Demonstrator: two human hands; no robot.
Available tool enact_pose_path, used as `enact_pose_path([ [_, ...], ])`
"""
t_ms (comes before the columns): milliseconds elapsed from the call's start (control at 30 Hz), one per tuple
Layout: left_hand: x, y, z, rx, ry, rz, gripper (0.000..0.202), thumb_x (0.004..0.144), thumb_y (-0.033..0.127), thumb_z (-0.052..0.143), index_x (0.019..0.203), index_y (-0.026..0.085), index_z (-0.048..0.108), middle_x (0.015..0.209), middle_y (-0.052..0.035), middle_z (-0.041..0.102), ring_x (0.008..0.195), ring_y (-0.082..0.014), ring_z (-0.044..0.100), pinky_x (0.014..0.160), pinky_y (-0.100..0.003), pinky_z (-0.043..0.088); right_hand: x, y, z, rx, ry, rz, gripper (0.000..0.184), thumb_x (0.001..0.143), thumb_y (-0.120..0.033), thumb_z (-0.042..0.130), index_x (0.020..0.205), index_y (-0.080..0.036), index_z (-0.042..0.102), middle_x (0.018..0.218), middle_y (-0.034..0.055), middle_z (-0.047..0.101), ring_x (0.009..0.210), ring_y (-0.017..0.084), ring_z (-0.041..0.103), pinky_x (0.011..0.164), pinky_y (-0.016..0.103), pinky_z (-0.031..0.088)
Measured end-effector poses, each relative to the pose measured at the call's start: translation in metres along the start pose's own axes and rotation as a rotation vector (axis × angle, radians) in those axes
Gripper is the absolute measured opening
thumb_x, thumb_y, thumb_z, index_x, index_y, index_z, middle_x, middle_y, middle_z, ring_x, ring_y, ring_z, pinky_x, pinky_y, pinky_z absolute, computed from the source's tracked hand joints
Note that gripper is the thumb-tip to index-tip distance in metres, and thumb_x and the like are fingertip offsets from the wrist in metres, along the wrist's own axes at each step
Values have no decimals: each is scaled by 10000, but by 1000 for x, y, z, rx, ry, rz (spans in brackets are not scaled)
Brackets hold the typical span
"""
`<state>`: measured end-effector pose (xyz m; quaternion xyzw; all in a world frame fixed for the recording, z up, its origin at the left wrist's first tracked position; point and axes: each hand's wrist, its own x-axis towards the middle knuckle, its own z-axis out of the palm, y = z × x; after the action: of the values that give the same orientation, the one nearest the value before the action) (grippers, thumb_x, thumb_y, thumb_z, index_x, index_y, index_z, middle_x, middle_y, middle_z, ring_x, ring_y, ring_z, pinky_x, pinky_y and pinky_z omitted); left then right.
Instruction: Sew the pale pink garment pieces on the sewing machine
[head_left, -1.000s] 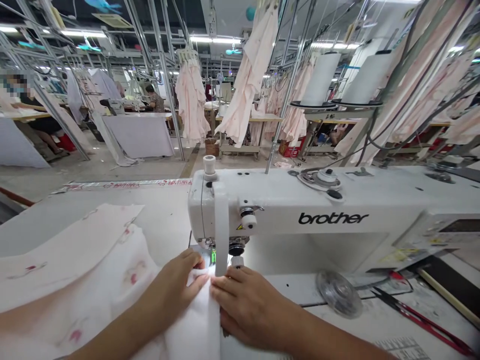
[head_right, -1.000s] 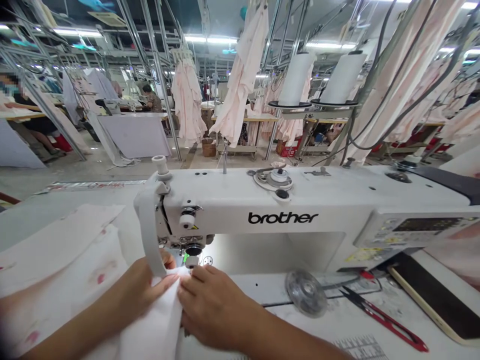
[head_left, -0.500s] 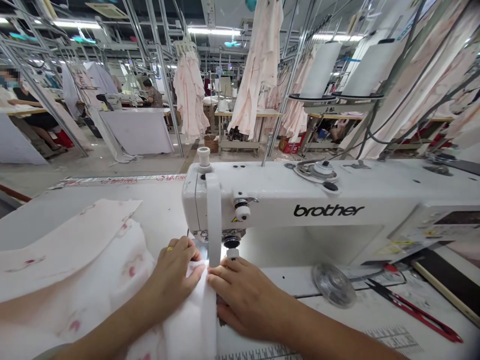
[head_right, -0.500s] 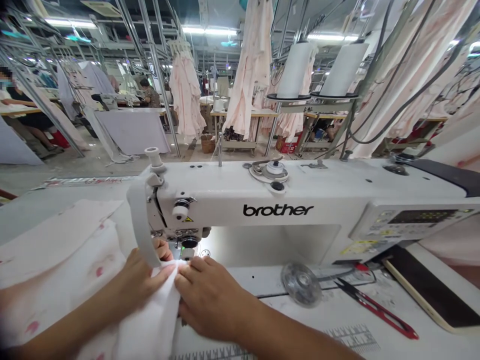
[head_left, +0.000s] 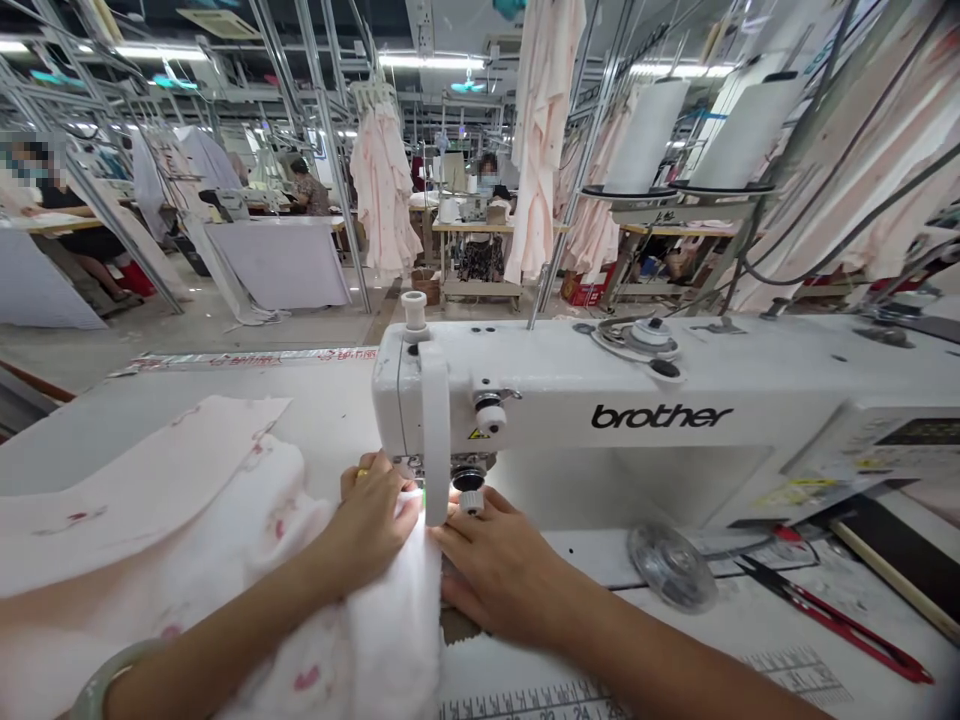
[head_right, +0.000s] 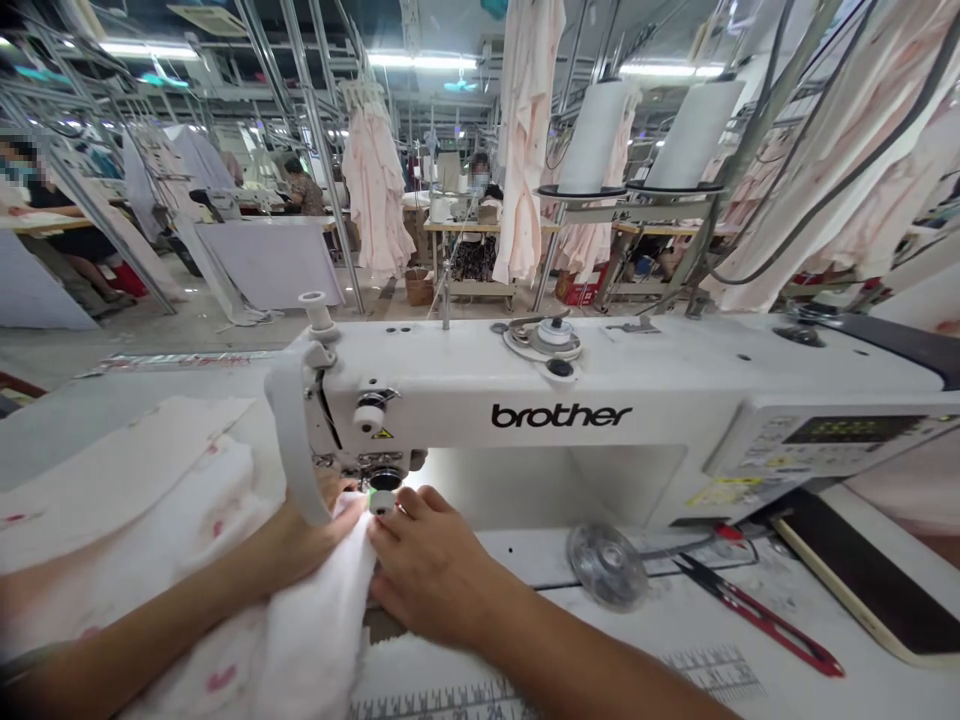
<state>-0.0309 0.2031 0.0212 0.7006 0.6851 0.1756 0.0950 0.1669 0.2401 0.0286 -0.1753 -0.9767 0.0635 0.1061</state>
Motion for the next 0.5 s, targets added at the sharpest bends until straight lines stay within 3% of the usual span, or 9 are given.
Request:
enact_pose_path([
  [267,2,0,1,7,40,-13,179,865,177,452,772,198,603,865,-64,604,968,-273,575,898,-468,455,-1,4,2,17,13,23,206,915,-354,603,1028,-187,562,999,44,613,1085,244,472,999,365,317],
  [500,6,-8,-3,-1,37,6,180,893,211,442,825,197,608,904,-77,636,979,-280,593,860,-457,486,-3,5,0,49,20,23,293,942,-427,593,1131,-207,546,1169,70,570,1116,231,460,1018,373,330],
])
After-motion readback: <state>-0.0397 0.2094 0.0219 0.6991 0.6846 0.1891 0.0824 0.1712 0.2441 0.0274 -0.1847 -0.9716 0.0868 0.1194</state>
